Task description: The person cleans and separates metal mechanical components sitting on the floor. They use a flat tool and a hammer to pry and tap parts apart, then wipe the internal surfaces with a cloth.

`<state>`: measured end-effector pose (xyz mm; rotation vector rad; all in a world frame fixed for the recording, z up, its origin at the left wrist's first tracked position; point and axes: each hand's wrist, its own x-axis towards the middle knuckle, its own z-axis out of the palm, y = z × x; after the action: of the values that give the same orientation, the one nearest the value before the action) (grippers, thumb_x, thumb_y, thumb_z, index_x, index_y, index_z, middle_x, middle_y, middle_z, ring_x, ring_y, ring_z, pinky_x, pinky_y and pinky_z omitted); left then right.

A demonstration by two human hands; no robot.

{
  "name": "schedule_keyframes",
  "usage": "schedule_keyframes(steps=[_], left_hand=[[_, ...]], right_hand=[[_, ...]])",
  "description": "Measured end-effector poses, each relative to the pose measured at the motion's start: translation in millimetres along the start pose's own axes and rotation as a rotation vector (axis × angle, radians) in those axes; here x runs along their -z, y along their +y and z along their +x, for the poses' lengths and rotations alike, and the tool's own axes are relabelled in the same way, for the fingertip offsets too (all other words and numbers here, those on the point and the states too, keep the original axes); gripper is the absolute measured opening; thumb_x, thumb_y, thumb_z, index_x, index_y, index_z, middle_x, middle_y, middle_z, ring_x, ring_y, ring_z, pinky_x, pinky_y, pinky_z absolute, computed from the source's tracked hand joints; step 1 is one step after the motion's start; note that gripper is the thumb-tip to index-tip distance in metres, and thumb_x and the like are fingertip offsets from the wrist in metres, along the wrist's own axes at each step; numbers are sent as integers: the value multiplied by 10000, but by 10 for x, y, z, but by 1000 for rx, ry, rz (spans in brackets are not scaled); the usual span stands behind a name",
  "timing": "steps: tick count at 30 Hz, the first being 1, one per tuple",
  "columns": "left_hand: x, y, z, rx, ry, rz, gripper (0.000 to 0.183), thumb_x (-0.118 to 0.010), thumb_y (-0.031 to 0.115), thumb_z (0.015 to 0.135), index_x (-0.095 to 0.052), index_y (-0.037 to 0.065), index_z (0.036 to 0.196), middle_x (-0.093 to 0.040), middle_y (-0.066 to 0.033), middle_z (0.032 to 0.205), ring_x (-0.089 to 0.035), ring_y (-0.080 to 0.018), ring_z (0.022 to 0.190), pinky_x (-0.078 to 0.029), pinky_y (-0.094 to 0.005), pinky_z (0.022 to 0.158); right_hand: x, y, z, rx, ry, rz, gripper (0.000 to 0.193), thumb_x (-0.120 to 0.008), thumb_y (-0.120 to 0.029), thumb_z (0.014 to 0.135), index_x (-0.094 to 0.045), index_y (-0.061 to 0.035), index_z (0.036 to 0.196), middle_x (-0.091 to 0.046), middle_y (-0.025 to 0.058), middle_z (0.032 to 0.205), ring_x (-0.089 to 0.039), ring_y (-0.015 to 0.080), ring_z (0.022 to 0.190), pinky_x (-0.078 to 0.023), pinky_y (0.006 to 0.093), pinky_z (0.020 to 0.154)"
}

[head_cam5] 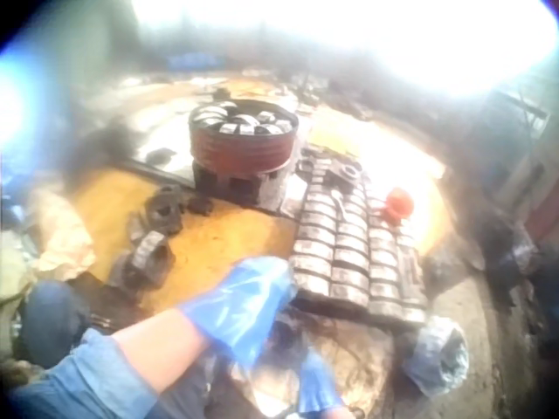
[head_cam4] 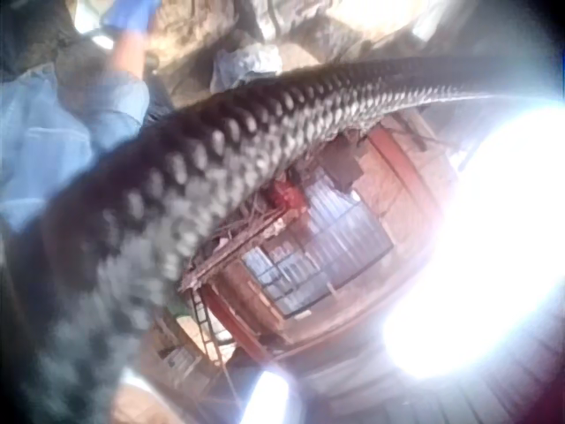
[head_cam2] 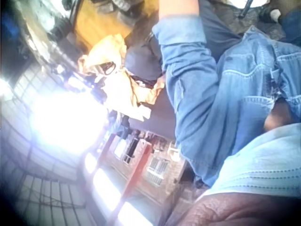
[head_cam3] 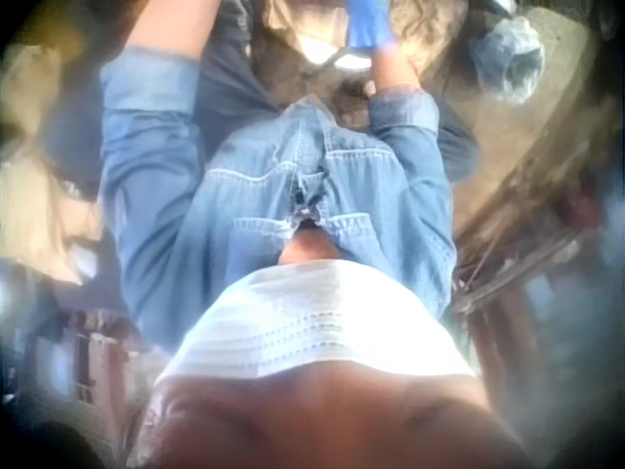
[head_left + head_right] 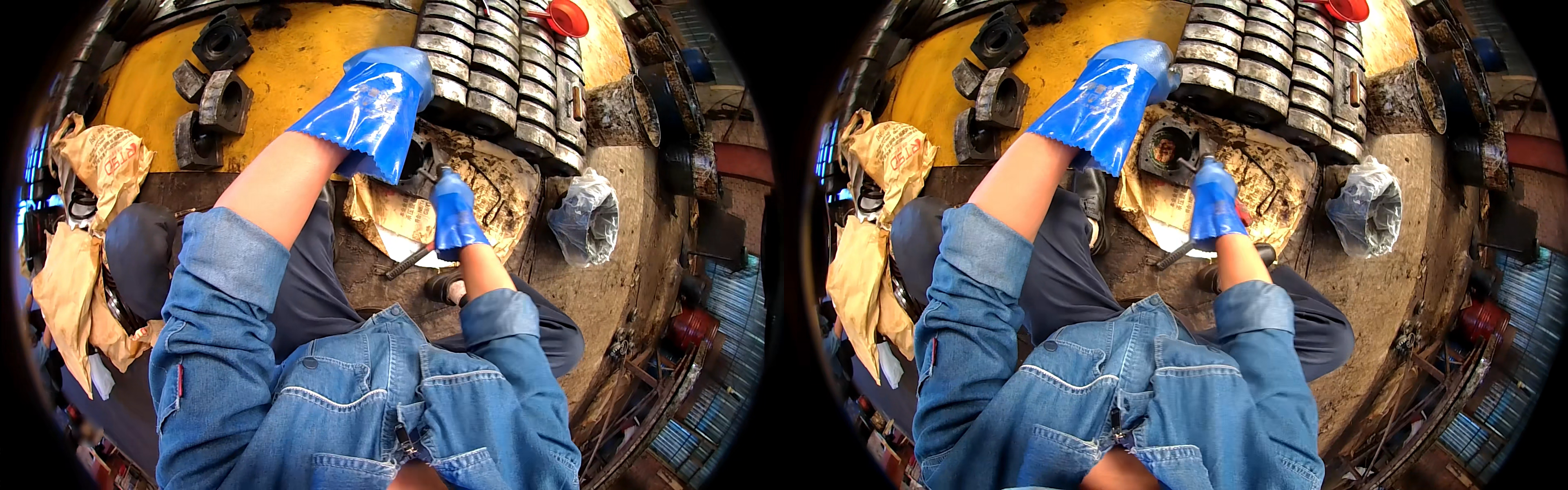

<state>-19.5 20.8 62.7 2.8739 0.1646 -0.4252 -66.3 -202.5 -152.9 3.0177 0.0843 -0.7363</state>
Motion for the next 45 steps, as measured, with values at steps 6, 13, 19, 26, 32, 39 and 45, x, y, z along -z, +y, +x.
schedule_keyframes(steps=[6,13,19,26,32,39,45], left_hand=[[-15,-177,-31,-23,82,75,280,-655,322,863,-743,92,996,-721,-176,962,-703,-364,901,-572,-474,801],[-134,-258,30,19,97,109,274,-657,330,864,-755,102,978,-721,-168,922,-704,-362,864,-576,-472,779],[-187,-205,198,-24,-51,186,387,-796,222,752,-762,188,1136,-726,-95,1120,-688,-375,1046,-530,-676,756],[-275,-255,222,28,-47,118,376,-800,220,744,-770,187,1117,-730,-96,1103,-693,-369,1036,-528,-684,743],[-60,-171,39,76,-33,124,321,-622,376,908,-754,123,1055,-726,-151,1030,-695,-348,953,-565,-472,855],[1,-362,-92,44,30,147,285,-639,334,874,-758,112,1007,-726,-154,979,-699,-361,913,-578,-476,810],[-108,-288,4,23,50,126,284,-628,315,862,-756,99,994,-721,-175,965,-699,-367,903,-577,-477,803]], right_hand=[[-248,480,-599,532,83,41,337,-546,-190,900,-537,22,1162,-698,230,941,-703,386,751,-565,492,618],[224,563,-914,440,-454,-268,490,-224,-249,1048,-371,-189,1512,-588,222,1327,-663,368,1092,-519,488,926],[-144,730,-757,791,-270,-504,539,-238,-232,1051,-199,-233,1588,-411,212,1523,-622,393,1169,-505,471,970],[113,37,-714,528,-584,-566,590,-237,-200,1045,-57,-186,1607,-511,238,1388,-655,369,1059,-532,466,904],[197,-354,-752,309,-572,-318,564,-171,-363,1067,-262,-78,1546,-535,252,1406,-586,351,1247,-433,475,1047],[49,-784,-649,360,-481,-204,550,-200,-361,1067,-464,-25,1414,-604,256,1315,-607,418,1195,-443,539,1015],[-248,-803,-299,260,-368,-136,439,-370,-222,1007,-503,29,1341,-648,257,1246,-645,412,1150,-497,576,935]])
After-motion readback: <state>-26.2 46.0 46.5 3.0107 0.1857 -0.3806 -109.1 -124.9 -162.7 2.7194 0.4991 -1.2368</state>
